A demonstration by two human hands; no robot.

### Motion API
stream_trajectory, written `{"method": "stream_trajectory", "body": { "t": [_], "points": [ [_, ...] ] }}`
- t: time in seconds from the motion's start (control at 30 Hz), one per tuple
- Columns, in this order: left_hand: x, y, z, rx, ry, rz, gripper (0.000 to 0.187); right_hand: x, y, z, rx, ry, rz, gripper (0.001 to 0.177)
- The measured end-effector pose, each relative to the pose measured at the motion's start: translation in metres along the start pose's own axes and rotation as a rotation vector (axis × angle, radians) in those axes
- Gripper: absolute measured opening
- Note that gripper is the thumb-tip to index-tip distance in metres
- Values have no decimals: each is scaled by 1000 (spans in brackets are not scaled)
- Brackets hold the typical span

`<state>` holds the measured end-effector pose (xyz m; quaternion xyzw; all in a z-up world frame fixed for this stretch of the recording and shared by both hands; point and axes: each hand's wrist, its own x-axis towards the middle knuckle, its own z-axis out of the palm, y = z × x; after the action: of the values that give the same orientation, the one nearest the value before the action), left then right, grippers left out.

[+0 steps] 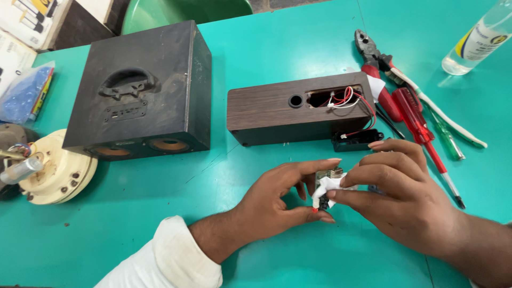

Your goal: The person cleans a circuit board with a brush, wipes it with a cloth, and then fits the internal components into a wooden speaker housing. They proceed to secure the speaker components and housing using a screwdriver and pliers.

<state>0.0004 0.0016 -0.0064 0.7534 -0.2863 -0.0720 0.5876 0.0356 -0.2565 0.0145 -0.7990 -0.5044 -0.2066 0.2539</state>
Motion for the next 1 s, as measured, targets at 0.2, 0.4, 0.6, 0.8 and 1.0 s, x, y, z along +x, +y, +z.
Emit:
{"method": "stream_trajectory", "body": {
  "t": [0.2,0.4,0.6,0.8,1.0],
  "points": [
    [-1,1,0,57,-16,-14,80,2,1,1,-3,0,-26,35],
    [2,-1,0,98,-78,-54,81,5,-2,1,67,20,84,33],
    [1,-1,2,11,-3,-40,80,2,-1,0,75,-19,81,33],
    [0,-10,1,-370,-32,-136,81,2,0,2,94,13,73,32],
    [0,-19,2,-587,-134,-223,90,3,0,-3,182,80,55,31]
  ]
}}
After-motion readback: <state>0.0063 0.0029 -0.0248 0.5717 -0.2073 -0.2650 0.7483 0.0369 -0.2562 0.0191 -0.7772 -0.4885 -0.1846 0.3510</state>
